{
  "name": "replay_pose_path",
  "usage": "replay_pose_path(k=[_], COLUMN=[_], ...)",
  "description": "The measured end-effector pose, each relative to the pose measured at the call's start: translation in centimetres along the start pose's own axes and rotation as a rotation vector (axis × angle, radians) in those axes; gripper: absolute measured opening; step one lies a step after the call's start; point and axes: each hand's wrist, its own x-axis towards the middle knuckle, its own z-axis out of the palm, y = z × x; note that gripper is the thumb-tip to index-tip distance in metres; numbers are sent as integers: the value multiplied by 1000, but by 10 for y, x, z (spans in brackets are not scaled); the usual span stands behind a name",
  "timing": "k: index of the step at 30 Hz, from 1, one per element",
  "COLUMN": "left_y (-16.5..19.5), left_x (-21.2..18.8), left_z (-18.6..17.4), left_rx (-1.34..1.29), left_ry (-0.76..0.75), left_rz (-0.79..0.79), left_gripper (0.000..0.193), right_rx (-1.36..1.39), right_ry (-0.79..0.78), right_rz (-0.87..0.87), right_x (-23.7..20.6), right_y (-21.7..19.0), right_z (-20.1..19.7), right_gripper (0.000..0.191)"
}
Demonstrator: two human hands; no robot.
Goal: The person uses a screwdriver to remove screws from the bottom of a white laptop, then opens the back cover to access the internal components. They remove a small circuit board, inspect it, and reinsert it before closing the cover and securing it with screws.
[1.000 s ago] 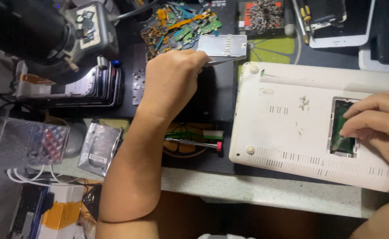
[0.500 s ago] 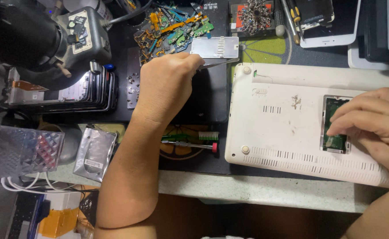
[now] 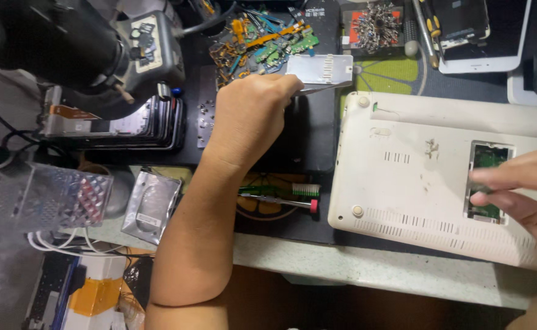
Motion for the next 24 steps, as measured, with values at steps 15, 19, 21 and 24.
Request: replay_pose_path(k=[15, 19, 21, 24], left_y=[-9, -10, -8, -5], left_x=[1, 6, 5, 4], left_z=[-15, -23, -25, -23], left_rx=[-184, -459, -609, -723], left_ry=[60, 201, 234, 292], left_rz=[-67, -118, -83, 37], left_gripper=[11, 20, 31, 39], right_rx=[27, 137, 328, 620], right_ry=[134, 195, 232, 204], right_rz=[238, 254, 265, 425], right_x=[105, 101, 101, 104], right_y=[-139, -129, -125, -120], right_z=[45, 53, 58, 61], right_gripper=[30, 26, 27, 28])
